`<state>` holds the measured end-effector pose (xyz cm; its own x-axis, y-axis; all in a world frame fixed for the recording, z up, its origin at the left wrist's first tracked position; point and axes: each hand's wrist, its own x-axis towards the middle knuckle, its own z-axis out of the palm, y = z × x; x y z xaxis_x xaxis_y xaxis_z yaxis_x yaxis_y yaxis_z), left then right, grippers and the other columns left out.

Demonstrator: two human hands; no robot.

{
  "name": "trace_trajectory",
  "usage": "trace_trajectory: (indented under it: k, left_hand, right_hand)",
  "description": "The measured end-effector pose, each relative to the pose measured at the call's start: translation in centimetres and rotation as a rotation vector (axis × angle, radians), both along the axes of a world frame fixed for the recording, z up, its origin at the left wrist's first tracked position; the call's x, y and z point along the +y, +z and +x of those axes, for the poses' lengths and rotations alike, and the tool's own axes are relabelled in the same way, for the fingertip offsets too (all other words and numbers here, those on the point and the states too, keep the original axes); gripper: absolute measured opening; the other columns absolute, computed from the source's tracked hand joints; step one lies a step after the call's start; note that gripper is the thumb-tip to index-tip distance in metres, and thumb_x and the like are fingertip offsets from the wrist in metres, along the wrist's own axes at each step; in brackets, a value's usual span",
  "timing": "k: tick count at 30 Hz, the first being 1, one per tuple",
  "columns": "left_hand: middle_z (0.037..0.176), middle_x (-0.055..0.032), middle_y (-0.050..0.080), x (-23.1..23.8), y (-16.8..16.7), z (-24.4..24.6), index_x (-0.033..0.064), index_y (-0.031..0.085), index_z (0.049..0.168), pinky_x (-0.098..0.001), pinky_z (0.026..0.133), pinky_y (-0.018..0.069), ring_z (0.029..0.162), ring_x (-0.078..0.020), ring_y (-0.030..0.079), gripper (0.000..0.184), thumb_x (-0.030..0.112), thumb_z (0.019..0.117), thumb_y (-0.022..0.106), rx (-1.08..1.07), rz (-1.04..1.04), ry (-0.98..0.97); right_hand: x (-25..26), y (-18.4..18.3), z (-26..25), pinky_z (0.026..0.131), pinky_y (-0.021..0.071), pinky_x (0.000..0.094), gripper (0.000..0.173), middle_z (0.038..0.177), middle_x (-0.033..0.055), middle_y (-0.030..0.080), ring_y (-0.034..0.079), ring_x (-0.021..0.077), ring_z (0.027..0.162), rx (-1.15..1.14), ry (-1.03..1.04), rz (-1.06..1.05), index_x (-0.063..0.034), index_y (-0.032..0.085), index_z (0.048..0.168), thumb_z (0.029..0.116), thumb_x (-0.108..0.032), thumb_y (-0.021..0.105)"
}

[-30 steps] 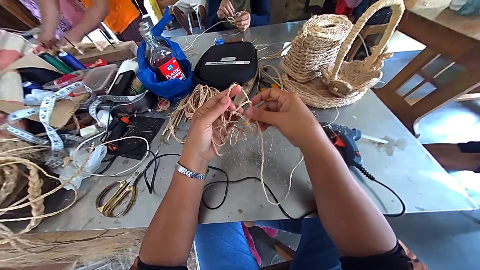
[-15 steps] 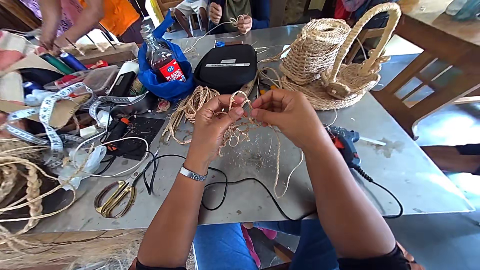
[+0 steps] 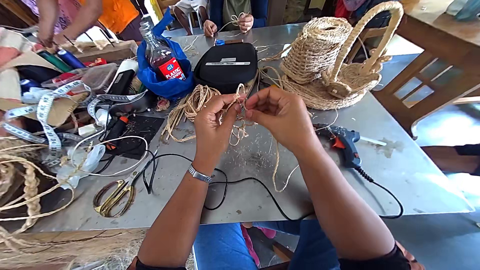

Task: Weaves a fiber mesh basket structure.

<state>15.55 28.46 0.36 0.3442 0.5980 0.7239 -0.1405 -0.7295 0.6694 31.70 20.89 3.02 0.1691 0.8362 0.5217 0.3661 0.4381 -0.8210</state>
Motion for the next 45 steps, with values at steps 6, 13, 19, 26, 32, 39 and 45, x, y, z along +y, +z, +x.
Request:
trace_trajectory:
  k: [6,13,19,26,32,39,45]
  left_hand:
    - [0.115,-0.0113,0.069,0.4,-0.3,0.4,-0.002,0.071,0.106,-0.034,0.095,0.057,0.11,-0.0179,0.067,0.014,0.001,0.0928,0.071,0.045,0.214,0.077]
    - [0.107,-0.0065,0.069,1.4,0.3,-1.6,0.0012,0.069,0.108,-0.0292,0.085,0.0578,0.095,-0.0118,0.068,0.018,0.017,0.1029,0.062,0.065,0.117,0.244]
    - [0.095,0.0013,0.069,2.6,0.6,-2.9,0.006,0.067,0.107,-0.0214,0.075,0.054,0.083,-0.0045,0.065,0.018,0.023,0.1024,0.063,-0.03,-0.102,0.299]
    - [0.096,0.0004,0.072,-0.2,0.4,-0.8,0.0085,0.07,0.106,-0.0214,0.07,0.0557,0.079,-0.006,0.066,0.01,0.015,0.0993,0.067,0.065,-0.26,-0.111]
    - [0.094,-0.0004,0.073,1.0,0.2,-0.8,0.0057,0.072,0.105,-0.0268,0.077,0.0573,0.082,-0.0087,0.068,0.014,0.017,0.0991,0.067,0.023,-0.301,-0.062]
    - [0.095,0.0023,0.072,0.8,0.8,-1.6,0.0094,0.07,0.105,-0.0239,0.074,0.0579,0.081,-0.0063,0.068,0.011,0.019,0.1,0.066,-0.018,-0.289,-0.026]
    - [0.091,-0.0015,0.073,-0.1,0.0,0.0,0.0046,0.071,0.101,-0.0247,0.075,0.0579,0.081,-0.0087,0.068,0.007,0.009,0.0973,0.068,0.008,-0.367,-0.242]
  right_hand:
    - [0.0,0.0,-0.3,0.075,0.0611,0.0228,0.016,0.096,0.0049,0.073,0.071,0.0083,0.081,0.058,-0.02,0.104,-0.0019,0.067,0.103,0.089,0.0,0.074]
    - [-0.7,0.7,2.0,0.071,0.0615,0.0253,0.02,0.092,0.0011,0.074,0.07,0.0065,0.077,-0.22,0.038,-0.041,-0.0056,0.074,0.114,0.0964,-0.014,0.07]
    - [-1.6,1.3,4.8,0.084,0.0525,0.0485,0.024,0.103,0.0161,0.066,0.063,0.0289,0.095,-0.628,-0.291,-0.171,-0.0083,0.079,0.102,0.0989,-0.029,0.068]
    - [-0.1,0.7,3.7,0.078,0.0632,0.0291,0.015,0.099,0.0049,0.074,0.073,0.01,0.084,-0.093,-0.313,-0.027,-0.0058,0.074,0.106,0.094,-0.014,0.073]
    - [-1.0,1.2,4.7,0.07,0.0514,0.0438,0.045,0.081,0.0069,0.067,0.061,0.0178,0.074,-0.38,-0.345,-0.217,-0.006,0.074,0.089,0.0965,-0.05,0.067]
    - [-0.7,1.1,4.1,0.082,0.0642,0.0326,0.015,0.095,0.0067,0.073,0.074,0.0157,0.086,0.233,-0.047,-0.059,0.0002,0.068,0.105,0.091,0.0,0.073]
    - [0.1,0.5,2.1,0.083,0.0628,0.0329,0.011,0.095,0.0064,0.072,0.072,0.0144,0.085,0.325,0.123,-0.081,0.0008,0.067,0.108,0.0974,-0.004,0.066]
